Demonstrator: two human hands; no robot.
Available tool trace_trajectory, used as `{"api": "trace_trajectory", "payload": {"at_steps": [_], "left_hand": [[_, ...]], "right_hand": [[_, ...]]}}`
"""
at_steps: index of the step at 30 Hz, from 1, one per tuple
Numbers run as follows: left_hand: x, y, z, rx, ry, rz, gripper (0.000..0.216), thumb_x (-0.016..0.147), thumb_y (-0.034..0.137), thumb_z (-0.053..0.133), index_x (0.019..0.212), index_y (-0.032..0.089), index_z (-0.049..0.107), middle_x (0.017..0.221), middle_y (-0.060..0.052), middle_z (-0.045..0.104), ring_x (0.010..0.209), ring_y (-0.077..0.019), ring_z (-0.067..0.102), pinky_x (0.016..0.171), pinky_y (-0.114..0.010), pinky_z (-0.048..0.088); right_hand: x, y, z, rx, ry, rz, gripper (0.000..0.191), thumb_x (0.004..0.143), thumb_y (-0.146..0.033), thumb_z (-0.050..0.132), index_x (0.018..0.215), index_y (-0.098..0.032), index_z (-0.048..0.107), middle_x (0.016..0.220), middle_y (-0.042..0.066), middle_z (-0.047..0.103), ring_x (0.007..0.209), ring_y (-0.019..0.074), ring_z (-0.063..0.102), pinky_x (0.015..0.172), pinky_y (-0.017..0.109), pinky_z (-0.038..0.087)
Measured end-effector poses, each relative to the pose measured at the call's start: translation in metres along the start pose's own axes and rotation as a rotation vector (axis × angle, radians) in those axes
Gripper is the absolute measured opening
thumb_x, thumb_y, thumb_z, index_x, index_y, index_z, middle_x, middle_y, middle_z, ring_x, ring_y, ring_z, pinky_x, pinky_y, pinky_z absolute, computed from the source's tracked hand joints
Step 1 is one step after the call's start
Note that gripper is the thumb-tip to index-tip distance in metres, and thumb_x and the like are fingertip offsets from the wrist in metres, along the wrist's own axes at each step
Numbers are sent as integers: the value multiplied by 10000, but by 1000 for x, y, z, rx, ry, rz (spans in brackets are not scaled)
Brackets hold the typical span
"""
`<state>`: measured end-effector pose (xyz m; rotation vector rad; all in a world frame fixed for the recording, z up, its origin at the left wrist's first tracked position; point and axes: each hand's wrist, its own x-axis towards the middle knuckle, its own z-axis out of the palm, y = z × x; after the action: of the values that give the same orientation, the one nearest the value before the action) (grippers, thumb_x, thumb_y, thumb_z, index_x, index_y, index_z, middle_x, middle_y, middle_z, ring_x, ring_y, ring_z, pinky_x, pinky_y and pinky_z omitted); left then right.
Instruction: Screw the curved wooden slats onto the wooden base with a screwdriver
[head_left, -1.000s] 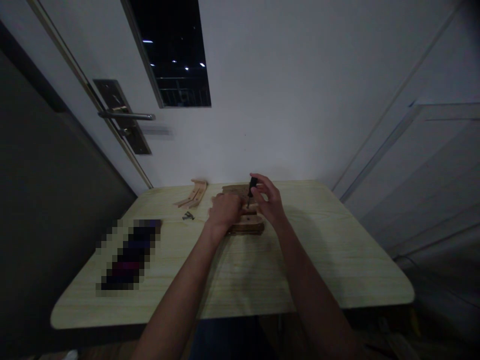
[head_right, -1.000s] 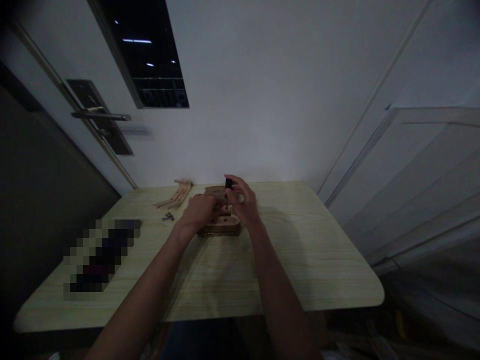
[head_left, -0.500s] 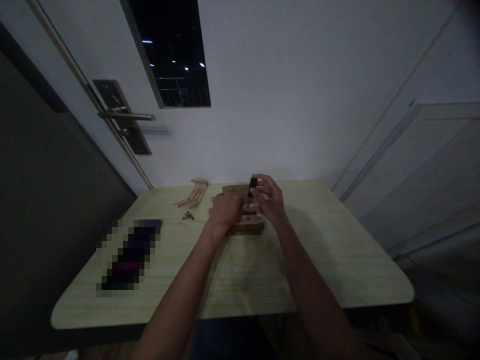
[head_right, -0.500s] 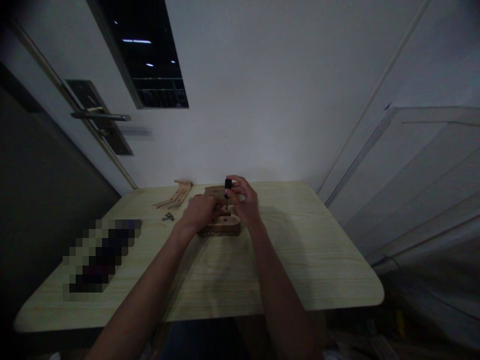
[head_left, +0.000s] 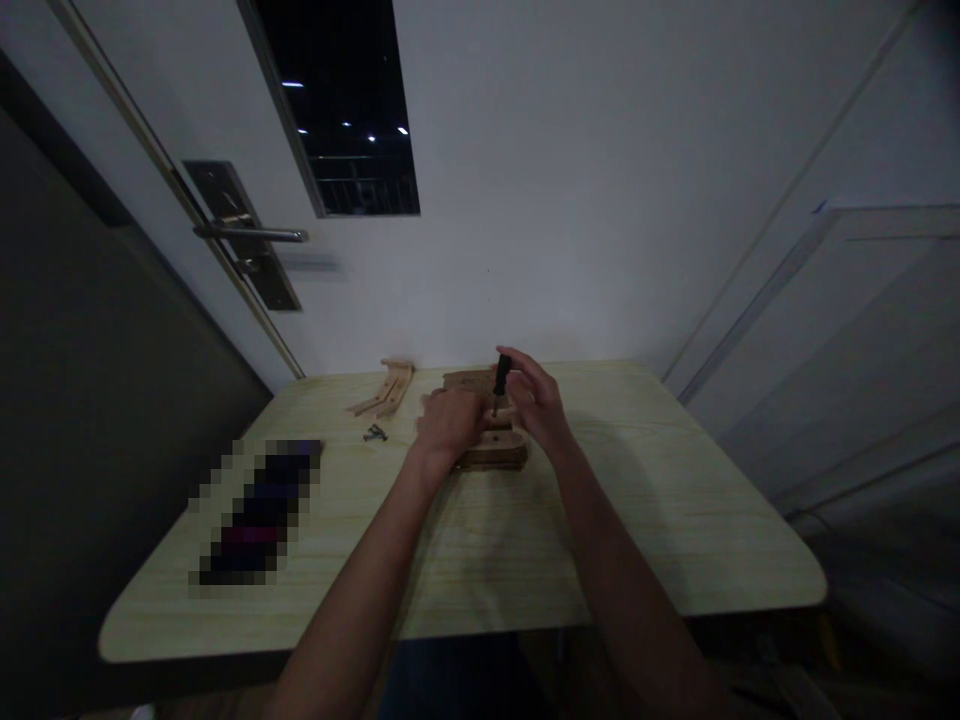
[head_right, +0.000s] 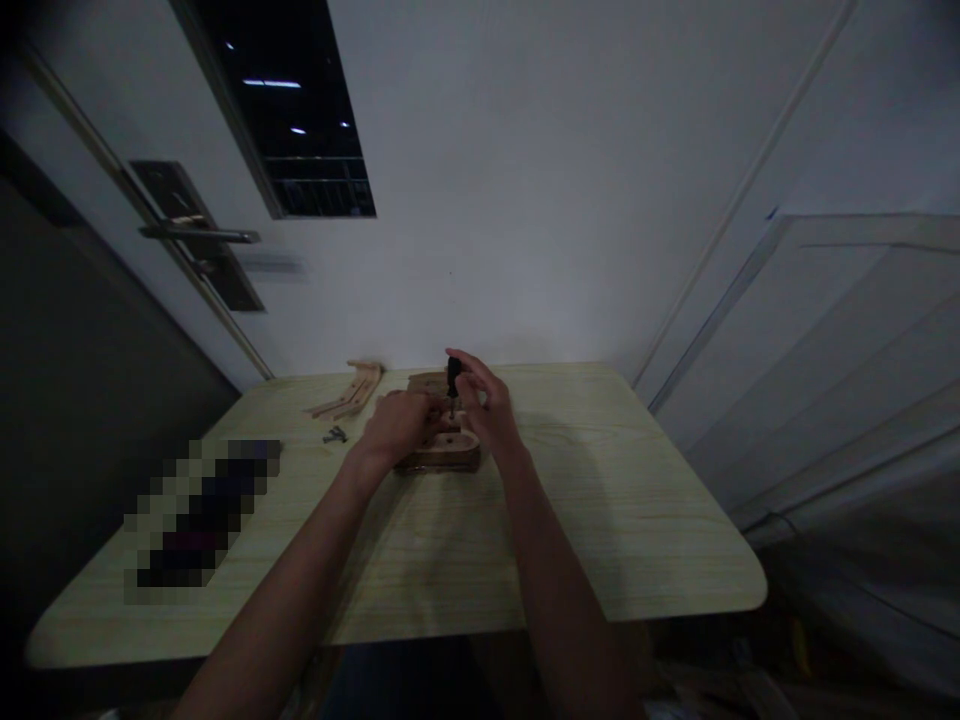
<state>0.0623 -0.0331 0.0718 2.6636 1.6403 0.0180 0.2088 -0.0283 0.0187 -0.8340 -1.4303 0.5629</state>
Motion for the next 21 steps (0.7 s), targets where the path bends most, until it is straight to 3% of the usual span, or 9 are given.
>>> {"api": "trace_trajectory", "payload": {"at_steps": [2, 9, 16, 21], "left_hand": [[0, 0, 0, -14, 8, -3, 292, 909, 333, 516, 1014, 196, 751, 999, -153, 755, 967, -313, 693, 816, -386, 474], [0, -1, 0, -2, 1, 14, 287, 900, 331, 531, 983, 173, 756, 981, -173, 754, 964, -330, 698, 820, -393, 478], [0, -1, 0, 4, 15, 23, 286, 900, 336, 536, 987, 174, 755, 998, -169, 753, 976, -323, 702, 844, -392, 486], [0, -1, 3, 24, 16, 23, 304, 908, 335, 520, 976, 161, 760, 990, -179, 754, 977, -327, 703, 853, -399, 488]], "right_hand": [[0, 0, 0, 25, -24, 6, 379, 903, -480, 563, 1234, -304, 618, 1167, 52, 694, 1038, 198, 666, 942, 415, 535], [0, 1, 2, 14, 43, 13, 330, 868, -444, 627, 1167, -305, 649, 1106, 39, 697, 930, 175, 680, 839, 364, 572], [1, 0, 2, -12, 65, 40, 320, 801, -388, 710, 1101, -288, 662, 1026, 8, 683, 691, 104, 632, 718, 286, 550], [0, -1, 2, -33, 77, 32, 327, 832, -404, 669, 1139, -295, 641, 983, 7, 672, 749, 124, 646, 745, 302, 551]]}}
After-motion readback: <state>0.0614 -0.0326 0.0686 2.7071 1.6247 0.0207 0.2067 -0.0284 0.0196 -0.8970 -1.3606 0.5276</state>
